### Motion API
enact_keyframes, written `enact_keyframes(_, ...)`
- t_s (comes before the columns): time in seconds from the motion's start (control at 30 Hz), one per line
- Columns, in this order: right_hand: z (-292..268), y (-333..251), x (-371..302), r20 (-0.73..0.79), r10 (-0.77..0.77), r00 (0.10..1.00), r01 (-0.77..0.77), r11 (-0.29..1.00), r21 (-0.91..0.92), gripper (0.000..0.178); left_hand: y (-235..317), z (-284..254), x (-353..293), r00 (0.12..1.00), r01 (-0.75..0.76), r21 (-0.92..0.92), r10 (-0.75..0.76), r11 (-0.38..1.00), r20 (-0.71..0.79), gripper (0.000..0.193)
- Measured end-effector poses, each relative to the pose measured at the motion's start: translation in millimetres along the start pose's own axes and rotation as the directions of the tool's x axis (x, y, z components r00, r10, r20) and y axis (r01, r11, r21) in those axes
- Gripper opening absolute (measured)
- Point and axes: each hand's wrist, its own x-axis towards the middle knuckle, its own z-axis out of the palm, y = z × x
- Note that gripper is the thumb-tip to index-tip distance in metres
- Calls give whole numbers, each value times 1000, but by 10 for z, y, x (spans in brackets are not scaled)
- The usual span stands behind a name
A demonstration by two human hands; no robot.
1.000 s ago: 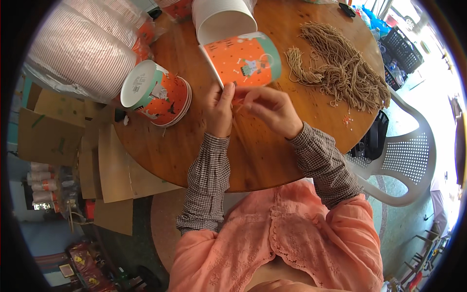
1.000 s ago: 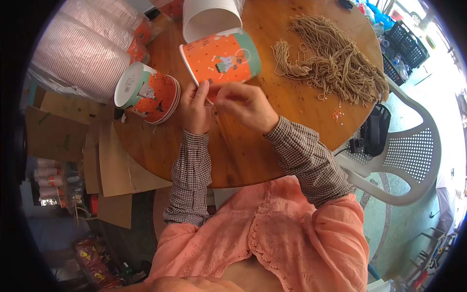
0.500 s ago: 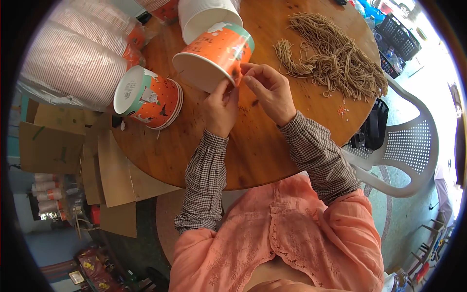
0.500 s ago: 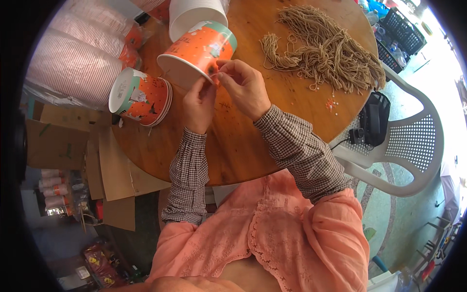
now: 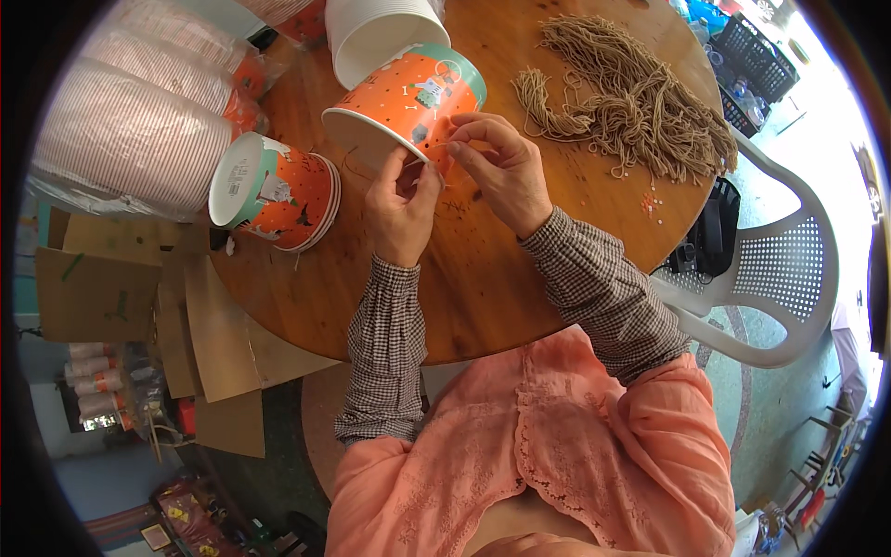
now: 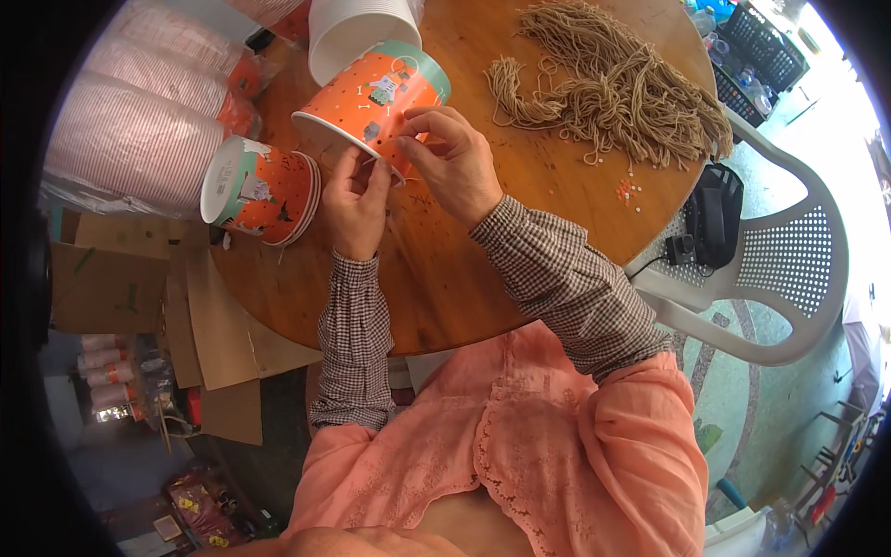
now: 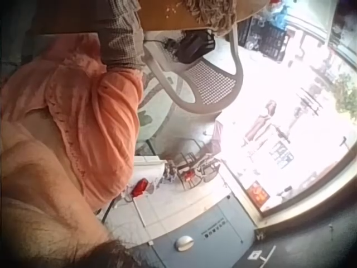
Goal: Threading twine through small decorative buckets to create handles.
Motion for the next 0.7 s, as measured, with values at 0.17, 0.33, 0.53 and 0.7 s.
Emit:
enact_keyframes(0.17,0,59,14,-25,-45,999,44,999,-25,12,-28,33,-16,1000,-27,-20,27,999,10,32)
enact_keyframes(0.33,-5,55,14,-50,-35,998,35,999,-13,12,7,45,-21,999,13,-7,-12,1000,29,34)
enact_keyframes(0.53,13,-15,-8,-1,-13,1000,13,989,-144,13,6,38,-33,1000,24,-40,-23,999,19,34)
enact_keyframes(0.7,20,4,-27,-1,-196,981,184,920,-347,12,38,50,-37,998,23,-23,-21,999,55,27)
